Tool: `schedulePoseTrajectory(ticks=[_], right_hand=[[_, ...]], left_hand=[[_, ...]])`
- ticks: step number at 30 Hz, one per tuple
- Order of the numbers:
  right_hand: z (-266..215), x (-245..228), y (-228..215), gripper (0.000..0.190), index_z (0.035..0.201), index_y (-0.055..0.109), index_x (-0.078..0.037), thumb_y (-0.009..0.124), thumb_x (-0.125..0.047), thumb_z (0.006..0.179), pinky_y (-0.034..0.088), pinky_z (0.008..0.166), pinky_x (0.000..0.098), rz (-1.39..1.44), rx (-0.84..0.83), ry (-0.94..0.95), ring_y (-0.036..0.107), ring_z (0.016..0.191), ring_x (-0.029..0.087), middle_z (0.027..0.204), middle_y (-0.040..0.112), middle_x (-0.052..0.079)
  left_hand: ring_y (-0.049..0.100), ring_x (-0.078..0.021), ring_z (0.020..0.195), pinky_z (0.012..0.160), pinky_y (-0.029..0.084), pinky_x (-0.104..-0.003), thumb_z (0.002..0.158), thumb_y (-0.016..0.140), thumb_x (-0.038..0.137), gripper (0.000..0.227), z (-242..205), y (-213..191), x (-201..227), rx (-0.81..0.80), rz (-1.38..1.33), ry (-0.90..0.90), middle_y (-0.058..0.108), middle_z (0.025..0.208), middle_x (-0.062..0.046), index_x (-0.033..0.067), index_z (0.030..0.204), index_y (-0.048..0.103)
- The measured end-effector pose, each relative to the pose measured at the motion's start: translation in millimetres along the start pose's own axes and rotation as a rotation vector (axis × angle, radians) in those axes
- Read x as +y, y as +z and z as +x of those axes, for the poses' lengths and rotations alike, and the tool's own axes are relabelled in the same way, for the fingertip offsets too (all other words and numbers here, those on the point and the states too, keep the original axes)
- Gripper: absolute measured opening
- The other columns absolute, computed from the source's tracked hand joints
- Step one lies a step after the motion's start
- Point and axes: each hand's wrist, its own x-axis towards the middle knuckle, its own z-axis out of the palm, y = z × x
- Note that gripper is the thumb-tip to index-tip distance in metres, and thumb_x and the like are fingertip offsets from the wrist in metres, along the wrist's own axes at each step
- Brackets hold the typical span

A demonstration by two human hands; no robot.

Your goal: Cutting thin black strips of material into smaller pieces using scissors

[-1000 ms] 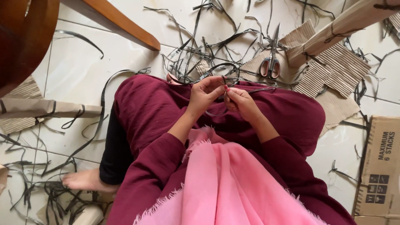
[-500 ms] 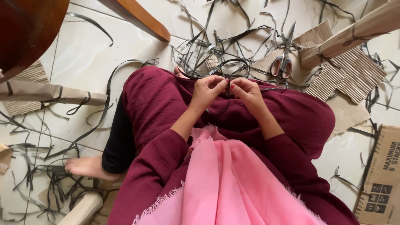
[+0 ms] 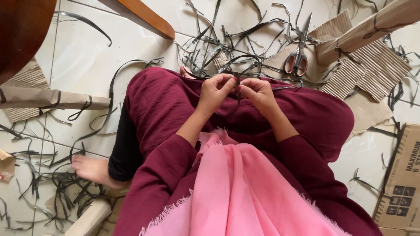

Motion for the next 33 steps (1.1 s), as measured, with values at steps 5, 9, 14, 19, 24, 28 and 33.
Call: schedulePoseTrajectory(ticks=[5, 9, 14, 19, 24, 28, 33], right_hand=[[1, -15, 10, 0.01, 0.095, 0.074, 0.0, 0.067, -0.006, 0.099, 0.046, 0.059, 0.0192, 0.143, -0.016, 0.037, 0.053, 0.064, 0.004, 0.063, 0.057, 0.002], [0, -33, 17, 0.012, 0.098, 0.073, 0.003, 0.065, -0.005, 0.1, 0.05, 0.063, 0.0216, 0.315, -0.01, 0.085, 0.056, 0.065, 0.005, 0.067, 0.06, 0.004], [5, -13, 4, 0.014, 0.102, 0.071, 0.005, 0.062, -0.006, 0.103, 0.054, 0.067, 0.0247, 0.376, -0.009, 0.114, 0.063, 0.069, 0.008, 0.071, 0.062, 0.006], [8, -2, 1, 0.016, 0.104, 0.07, 0.006, 0.062, -0.009, 0.105, 0.06, 0.075, 0.0311, 0.404, -0.015, 0.144, 0.069, 0.077, 0.013, 0.078, 0.065, 0.007], [12, -12, 5, 0.018, 0.099, 0.068, 0.003, 0.06, -0.011, 0.107, 0.042, 0.059, 0.0152, 0.342, -0.07, 0.142, 0.048, 0.059, 0.0, 0.062, 0.05, -0.002], [9, -6, 2, 0.02, 0.098, 0.069, 0.0, 0.059, -0.014, 0.107, 0.04, 0.058, 0.013, 0.337, -0.069, 0.174, 0.047, 0.06, -0.003, 0.064, 0.052, -0.004], [5, 8, -7, 0.021, 0.102, 0.072, -0.002, 0.059, -0.017, 0.108, 0.048, 0.067, 0.0168, 0.257, -0.047, 0.19, 0.052, 0.071, -0.001, 0.073, 0.062, -0.002]], left_hand=[[0.075, -0.012, 0.079, 0.073, 0.062, -0.027, 0.099, 0.069, 0.021, 0.015, -1, 2, 6, -0.003, -0.091, -0.021, 0.077, 0.081, -0.005, 0.0107, 0.104, 0.079], [0.076, -0.0147, 0.08, 0.074, 0.064, -0.028, 0.1, 0.07, 0.021, 0.016, 5, 4, -7, -0.034, -0.172, -0.03, 0.078, 0.086, -0.009, 0.0084, 0.107, 0.078], [0.075, -0.0145, 0.086, 0.077, 0.063, -0.029, 0.097, 0.074, 0.018, 0.021, 7, 7, -7, -0.089, -0.203, -0.03, 0.078, 0.095, -0.01, 0.0057, 0.114, 0.075], [0.075, -0.0153, 0.091, 0.081, 0.063, -0.03, 0.094, 0.078, 0.014, 0.026, 7, 6, -5, -0.12, -0.252, -0.069, 0.077, 0.102, -0.011, 0.0037, 0.118, 0.073], [0.075, -0.0135, 0.087, 0.076, 0.064, -0.028, 0.094, 0.079, 0.014, 0.023, 9, 5, -2, -0.139, -0.252, -0.042, 0.077, 0.097, -0.008, 0.0066, 0.115, 0.076], [0.075, -0.0125, 0.084, 0.075, 0.065, -0.027, 0.093, 0.079, 0.014, 0.023, 13, 7, -16, -0.143, -0.259, -0.042, 0.077, 0.095, -0.009, 0.0054, 0.115, 0.076], [0.076, -0.0128, 0.081, 0.073, 0.064, -0.026, 0.091, 0.078, 0.01, 0.021, 20, 13, -22, -0.181, -0.237, -0.075, 0.078, 0.089, -0.009, 0.005, 0.112, 0.077]])
